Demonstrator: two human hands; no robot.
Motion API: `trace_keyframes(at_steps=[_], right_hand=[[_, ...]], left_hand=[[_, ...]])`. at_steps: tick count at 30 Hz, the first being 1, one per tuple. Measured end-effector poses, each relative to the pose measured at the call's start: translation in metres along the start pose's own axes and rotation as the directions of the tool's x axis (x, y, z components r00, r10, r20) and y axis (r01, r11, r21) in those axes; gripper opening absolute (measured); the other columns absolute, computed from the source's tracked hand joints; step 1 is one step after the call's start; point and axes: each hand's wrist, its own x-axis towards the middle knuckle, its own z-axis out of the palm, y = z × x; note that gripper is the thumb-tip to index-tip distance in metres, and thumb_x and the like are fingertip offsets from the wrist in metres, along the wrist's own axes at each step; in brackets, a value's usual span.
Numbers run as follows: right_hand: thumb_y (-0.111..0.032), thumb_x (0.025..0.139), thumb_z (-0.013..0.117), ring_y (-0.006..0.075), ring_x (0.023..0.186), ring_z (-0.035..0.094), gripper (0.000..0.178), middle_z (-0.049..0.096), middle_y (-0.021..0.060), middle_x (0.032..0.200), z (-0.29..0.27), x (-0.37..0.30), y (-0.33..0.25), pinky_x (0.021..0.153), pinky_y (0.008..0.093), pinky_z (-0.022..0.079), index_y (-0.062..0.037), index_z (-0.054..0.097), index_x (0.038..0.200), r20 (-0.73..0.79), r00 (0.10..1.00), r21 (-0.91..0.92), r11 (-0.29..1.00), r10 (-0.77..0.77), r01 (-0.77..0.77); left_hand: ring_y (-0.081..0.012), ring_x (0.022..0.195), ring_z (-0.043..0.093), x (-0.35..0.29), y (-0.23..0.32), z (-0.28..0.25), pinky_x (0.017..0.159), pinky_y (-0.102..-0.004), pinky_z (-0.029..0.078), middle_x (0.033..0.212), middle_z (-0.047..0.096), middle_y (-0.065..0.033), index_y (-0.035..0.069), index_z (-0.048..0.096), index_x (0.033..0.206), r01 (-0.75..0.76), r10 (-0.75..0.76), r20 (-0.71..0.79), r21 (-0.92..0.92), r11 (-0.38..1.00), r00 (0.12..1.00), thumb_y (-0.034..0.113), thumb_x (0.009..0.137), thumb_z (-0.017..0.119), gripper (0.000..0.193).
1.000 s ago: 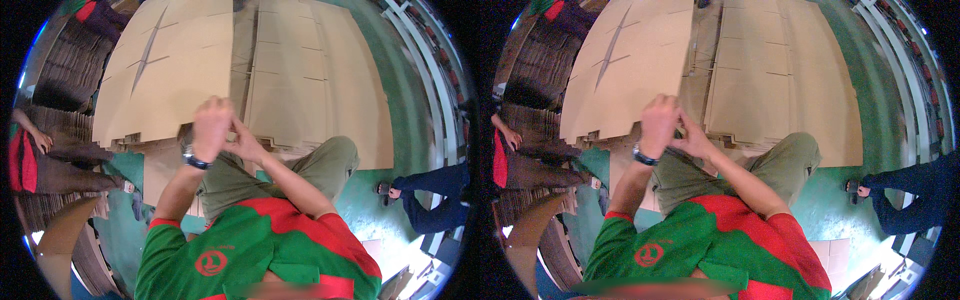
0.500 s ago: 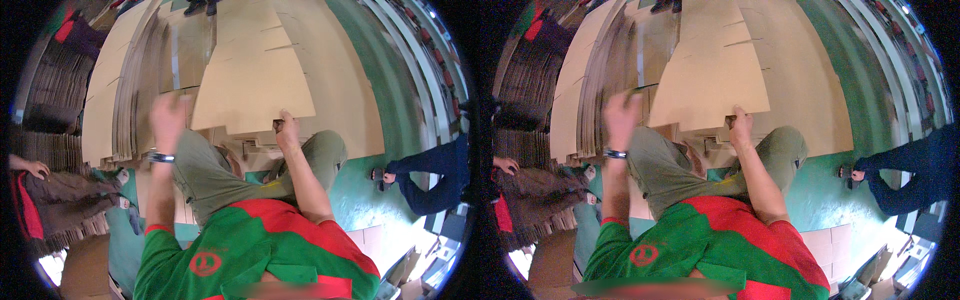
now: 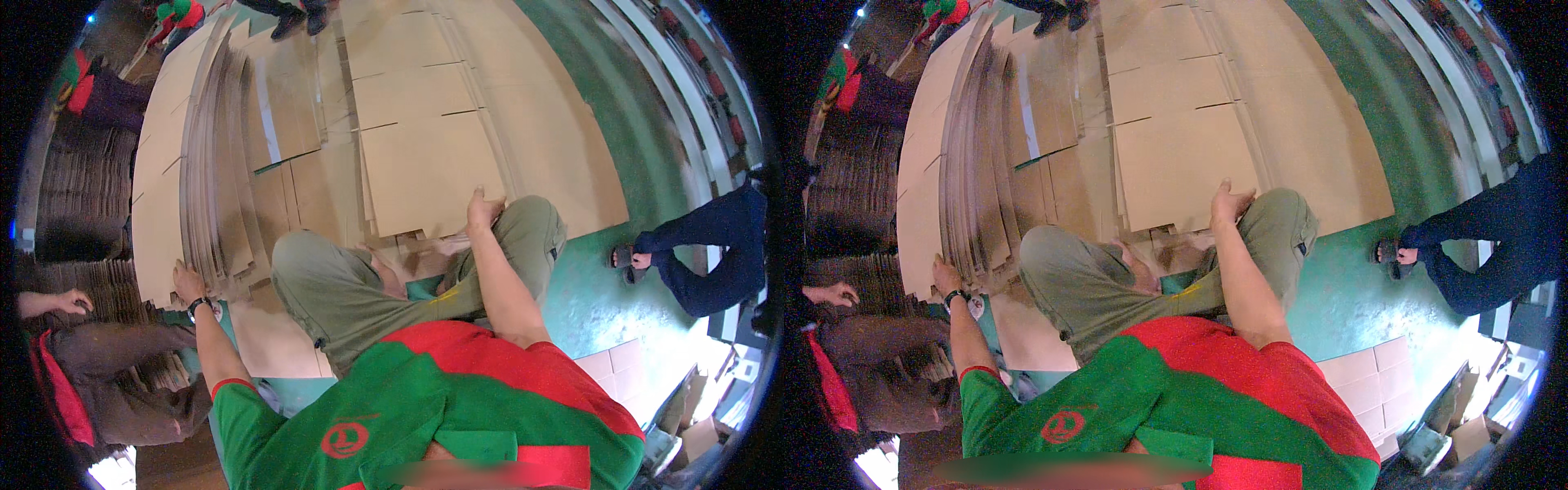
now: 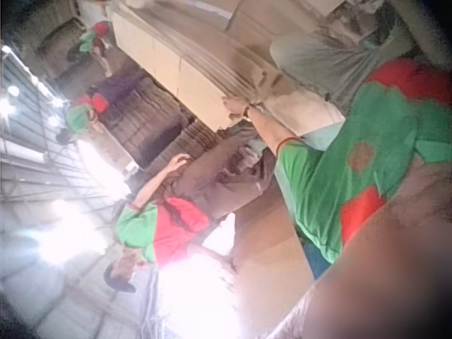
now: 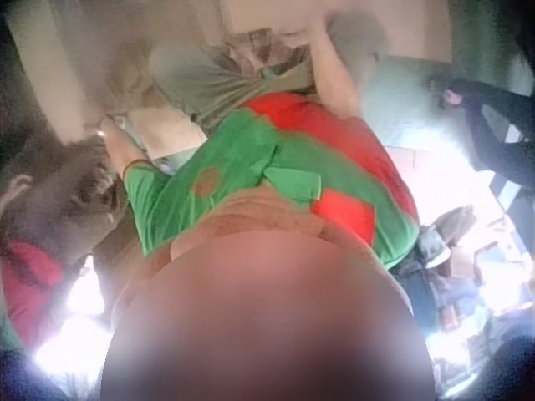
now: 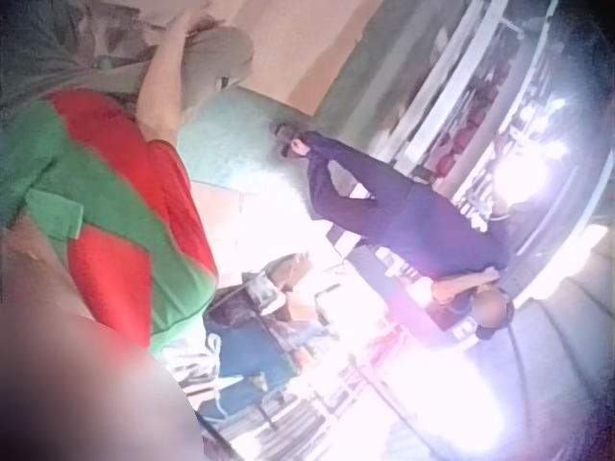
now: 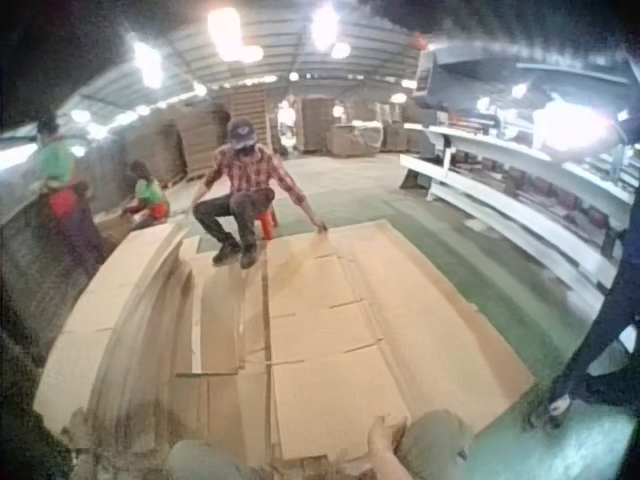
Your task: The person sits on the floor and repeatedly picks up flat cardboard pieces from a nearby pile, aligns them, and places them onto a growing stack in front of them. The person occasionally pauses to adjust their position or wipe their face before resuming the stacking.
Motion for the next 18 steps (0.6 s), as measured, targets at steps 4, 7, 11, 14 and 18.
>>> trace_keyframes(at_steps=[4,7,11,14,18], right_hand=[[-0.026,0.090,0.065,0.0406,0.144,0.023,0.075,0.025,0.0302,0.152,0.001,-0.027,0.002,0.119,0.0436,0.020,0.0037,0.027,0.147,0.261,0.904,-0.119,0.918,-0.339,0.379],[-0.023,0.089,0.064,0.0411,0.141,0.029,0.063,0.033,0.0311,0.148,0.001,-0.047,-0.004,0.115,0.0444,0.027,0.0034,0.040,0.141,0.389,0.799,0.009,0.869,-0.459,0.495],[-0.021,0.090,0.064,0.0390,0.129,0.047,0.046,0.051,0.0259,0.136,0.002,-0.081,-0.022,0.106,0.0438,0.041,-0.0009,0.056,0.130,0.521,0.609,0.137,0.763,-0.597,0.631],[-0.021,0.089,0.065,0.0366,0.116,0.058,0.041,0.060,0.0200,0.126,-0.001,-0.112,-0.041,0.098,0.0415,0.048,-0.0042,0.059,0.126,0.705,0.531,0.239,0.862,-0.471,0.447],[-0.020,0.089,0.064,0.0329,0.111,0.062,0.041,0.064,0.0177,0.121,-0.008,-0.130,-0.052,0.094,0.0383,0.049,-0.0048,0.060,0.127,0.689,0.316,0.364,0.689,-0.652,0.627]], left_hand=[[-0.0384,0.099,0.063,-0.005,0.009,-0.002,0.084,-0.0474,0.052,0.107,0.065,-0.0216,0.002,0.061,0.121,-0.037,0.044,-0.120,0.056,0.998,0.992,0.021,0.095,0.057,0.032],[-0.0367,0.090,0.066,-0.010,0.026,-0.026,0.078,-0.0461,0.053,0.095,0.068,-0.0179,0.005,0.065,0.114,-0.049,0.056,-0.159,0.047,0.998,0.986,0.023,0.095,0.056,0.028],[-0.0348,0.084,0.067,-0.024,0.072,-0.073,0.074,-0.0450,0.053,0.089,0.070,-0.0143,0.009,0.069,0.109,-0.108,0.122,-0.161,0.088,0.990,0.979,0.029,0.096,0.054,0.029],[-0.0346,0.088,0.067,-0.022,0.123,-0.096,0.077,-0.0467,0.052,0.094,0.070,-0.0139,0.010,0.068,0.113,-0.126,0.124,-0.071,-0.024,0.992,0.990,0.031,0.096,0.055,0.030],[-0.0368,0.104,0.063,-0.008,0.144,-0.097,0.085,-0.0500,0.050,0.112,0.067,-0.0168,0.010,0.062,0.125,-0.060,0.060,-0.136,-0.002,0.998,0.989,0.037,0.093,0.060,0.042]])
